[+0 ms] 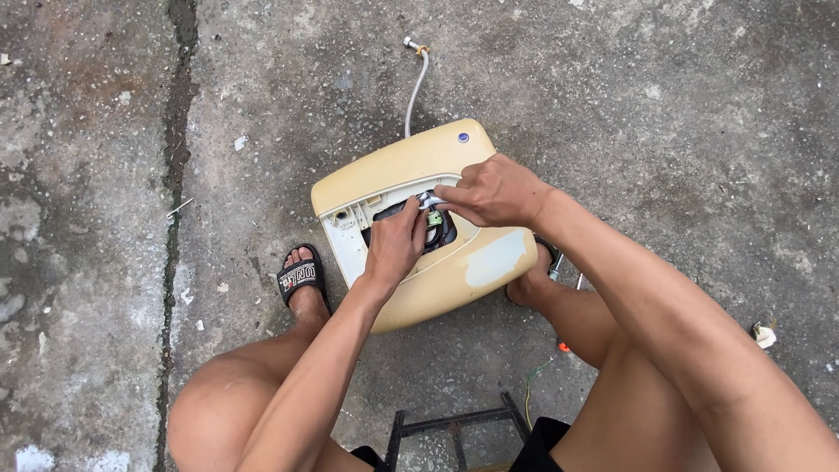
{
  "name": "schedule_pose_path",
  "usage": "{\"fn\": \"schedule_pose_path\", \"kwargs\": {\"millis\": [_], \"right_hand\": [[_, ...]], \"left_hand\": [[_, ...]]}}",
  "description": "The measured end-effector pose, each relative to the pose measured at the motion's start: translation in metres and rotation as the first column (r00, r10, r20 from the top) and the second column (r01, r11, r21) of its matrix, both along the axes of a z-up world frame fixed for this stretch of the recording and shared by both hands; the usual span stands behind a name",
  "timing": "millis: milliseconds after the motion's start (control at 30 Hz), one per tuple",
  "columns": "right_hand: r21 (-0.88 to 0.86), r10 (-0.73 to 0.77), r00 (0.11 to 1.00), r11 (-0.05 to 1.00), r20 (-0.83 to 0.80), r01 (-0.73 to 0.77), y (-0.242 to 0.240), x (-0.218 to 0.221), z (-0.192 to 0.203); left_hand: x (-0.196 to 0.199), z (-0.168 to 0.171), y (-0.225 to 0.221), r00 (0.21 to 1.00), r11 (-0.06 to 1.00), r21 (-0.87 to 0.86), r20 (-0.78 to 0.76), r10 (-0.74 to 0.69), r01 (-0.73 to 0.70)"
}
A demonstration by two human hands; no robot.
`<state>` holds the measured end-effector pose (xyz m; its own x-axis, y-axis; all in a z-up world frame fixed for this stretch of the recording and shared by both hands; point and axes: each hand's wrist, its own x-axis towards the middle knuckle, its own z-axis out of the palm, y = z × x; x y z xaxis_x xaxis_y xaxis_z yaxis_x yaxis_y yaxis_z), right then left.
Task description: Disassembling a small water heater by unscrewing bolts with a wrench to remove the internal heating element for cleaning.
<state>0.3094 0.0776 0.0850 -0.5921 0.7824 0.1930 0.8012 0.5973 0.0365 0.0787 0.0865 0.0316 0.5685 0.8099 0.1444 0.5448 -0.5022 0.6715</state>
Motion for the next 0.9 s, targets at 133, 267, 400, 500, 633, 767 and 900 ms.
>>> {"fn": "schedule_pose_path", "kwargs": {"millis": [133, 267, 400, 500, 633, 767, 900], "right_hand": [[0.018, 0.086, 0.995, 0.996, 0.046, -0.087, 0.019, -0.006, -0.017], [-0.05, 0.114, 0.988, 0.993, 0.105, -0.11, 0.028, -0.022, -0.014], [-0.183, 0.03, 0.994, 0.983, 0.109, -0.01, 0.032, -0.031, -0.008], [-0.3, -0.09, 0.996, 0.95, 0.013, 0.09, 0.026, -0.037, -0.007], [-0.341, -0.217, 0.974, 0.922, -0.065, 0.183, 0.013, -0.059, -0.015], [-0.559, -0.584, 0.75, 0.75, -0.311, 0.353, -0.021, -0.093, -0.009], [-0.69, -0.75, 0.533, 0.623, -0.393, 0.369, -0.038, -0.119, -0.008]], "left_hand": [[-0.015, 0.0, -0.008, 0.998, 0.998, -0.038, -0.046, 0.053, -0.054], [-0.028, 0.005, -0.015, 0.995, 0.987, -0.138, -0.056, 0.077, -0.085], [-0.024, -0.01, -0.01, 0.983, 0.962, -0.204, -0.049, 0.177, -0.183], [-0.015, 0.014, -0.026, 0.95, 0.924, -0.222, -0.093, 0.298, -0.312], [-0.011, 0.0, -0.025, 0.92, 0.894, -0.217, -0.108, 0.377, -0.392], [-0.027, -0.004, -0.004, 0.944, 0.927, -0.231, -0.223, 0.245, -0.295], [-0.052, -0.028, 0.02, 0.945, 0.972, -0.188, -0.319, 0.073, -0.139]]}}
